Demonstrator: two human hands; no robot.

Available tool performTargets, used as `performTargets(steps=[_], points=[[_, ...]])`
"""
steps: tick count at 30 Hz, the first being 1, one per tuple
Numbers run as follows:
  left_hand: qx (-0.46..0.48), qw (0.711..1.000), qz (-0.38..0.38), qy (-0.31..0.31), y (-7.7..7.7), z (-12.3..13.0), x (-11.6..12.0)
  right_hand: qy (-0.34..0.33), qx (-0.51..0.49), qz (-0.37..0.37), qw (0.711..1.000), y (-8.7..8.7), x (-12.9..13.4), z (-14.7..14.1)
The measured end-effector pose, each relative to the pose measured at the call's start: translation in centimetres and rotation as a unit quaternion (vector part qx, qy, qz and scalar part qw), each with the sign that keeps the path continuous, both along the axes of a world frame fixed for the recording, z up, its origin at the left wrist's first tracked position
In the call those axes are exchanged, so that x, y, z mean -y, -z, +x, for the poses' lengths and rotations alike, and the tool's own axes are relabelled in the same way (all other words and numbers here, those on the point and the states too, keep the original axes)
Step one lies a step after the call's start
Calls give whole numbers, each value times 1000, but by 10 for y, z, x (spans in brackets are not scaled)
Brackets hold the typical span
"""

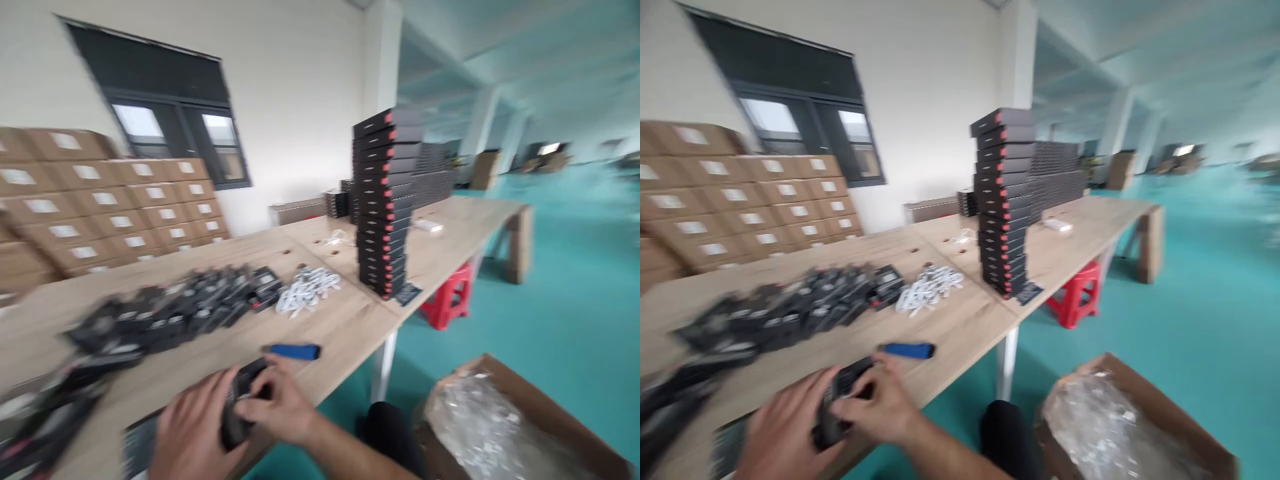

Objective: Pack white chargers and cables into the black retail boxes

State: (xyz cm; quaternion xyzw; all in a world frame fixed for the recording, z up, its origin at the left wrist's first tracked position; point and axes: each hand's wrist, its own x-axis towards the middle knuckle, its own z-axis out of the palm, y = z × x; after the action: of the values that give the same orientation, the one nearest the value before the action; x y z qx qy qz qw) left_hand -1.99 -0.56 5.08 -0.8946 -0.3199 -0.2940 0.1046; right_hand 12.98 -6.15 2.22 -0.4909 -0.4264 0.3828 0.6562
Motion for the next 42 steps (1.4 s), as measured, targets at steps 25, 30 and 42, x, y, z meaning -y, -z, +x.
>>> performTargets(steps=[25,30,42], points=[[494,470,-723,113,42,8,-21,-8,243,75,967,9,-12,45],[509,466,-710,138,45,4,-14,-29,534,64,842,20,9,19],[501,458,-711,185,49,1,-12,33,266,73,961,37,-17,24]])
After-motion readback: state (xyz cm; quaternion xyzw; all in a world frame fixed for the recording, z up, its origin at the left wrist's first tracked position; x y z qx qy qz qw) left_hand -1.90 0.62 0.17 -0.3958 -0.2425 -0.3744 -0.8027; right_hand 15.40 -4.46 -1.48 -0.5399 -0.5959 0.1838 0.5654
